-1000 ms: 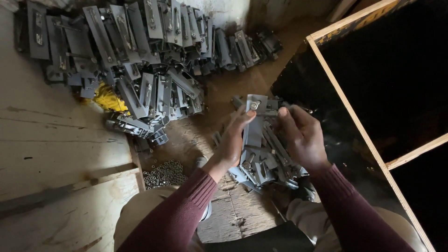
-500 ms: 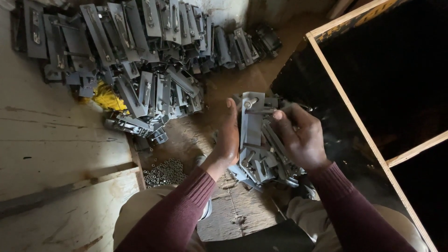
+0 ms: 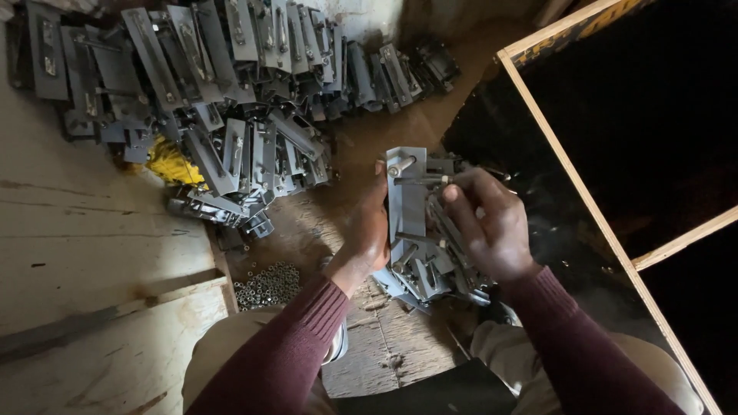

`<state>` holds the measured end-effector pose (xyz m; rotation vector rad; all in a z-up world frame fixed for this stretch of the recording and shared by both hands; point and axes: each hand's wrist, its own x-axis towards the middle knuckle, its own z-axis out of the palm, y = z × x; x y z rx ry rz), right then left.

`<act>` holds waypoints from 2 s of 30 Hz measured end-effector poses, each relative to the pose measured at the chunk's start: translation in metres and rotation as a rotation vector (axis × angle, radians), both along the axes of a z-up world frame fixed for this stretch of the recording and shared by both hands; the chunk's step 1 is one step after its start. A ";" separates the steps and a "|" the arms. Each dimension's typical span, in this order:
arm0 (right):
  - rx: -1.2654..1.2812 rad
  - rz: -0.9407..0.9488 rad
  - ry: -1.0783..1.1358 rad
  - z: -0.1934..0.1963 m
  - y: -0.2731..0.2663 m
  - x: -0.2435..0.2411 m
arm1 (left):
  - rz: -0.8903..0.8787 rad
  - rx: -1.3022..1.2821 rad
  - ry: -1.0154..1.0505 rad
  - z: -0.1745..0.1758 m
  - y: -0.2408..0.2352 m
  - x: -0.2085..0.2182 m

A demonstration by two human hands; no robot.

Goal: Picking up metal brackets from a pile, inspecting them, and packing them into a wooden crate.

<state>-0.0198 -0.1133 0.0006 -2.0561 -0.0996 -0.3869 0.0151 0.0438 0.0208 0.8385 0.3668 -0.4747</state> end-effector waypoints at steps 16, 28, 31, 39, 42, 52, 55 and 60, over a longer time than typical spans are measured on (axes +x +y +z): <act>-0.013 -0.038 0.067 0.014 0.005 -0.003 | -0.021 0.037 0.042 -0.053 0.006 0.012; -0.074 0.090 0.118 0.017 0.009 -0.002 | 0.000 0.062 0.112 -0.008 0.009 0.011; -0.143 0.136 0.088 0.016 0.013 -0.004 | 0.092 0.075 0.121 -0.008 0.012 0.017; -0.253 0.156 0.136 -0.006 0.004 -0.006 | 0.061 0.067 0.139 -0.022 0.012 0.016; -0.226 0.174 0.102 0.017 0.014 -0.003 | 0.037 -0.005 0.112 -0.052 0.018 0.024; -0.271 0.148 0.202 -0.005 0.006 -0.008 | 0.022 0.091 0.150 -0.016 0.012 0.021; -0.352 0.053 0.070 -0.011 0.006 -0.008 | 0.076 0.077 0.122 -0.034 0.017 0.028; -0.319 0.399 -0.123 -0.004 0.022 -0.012 | -0.026 0.499 -0.056 -0.007 0.016 0.022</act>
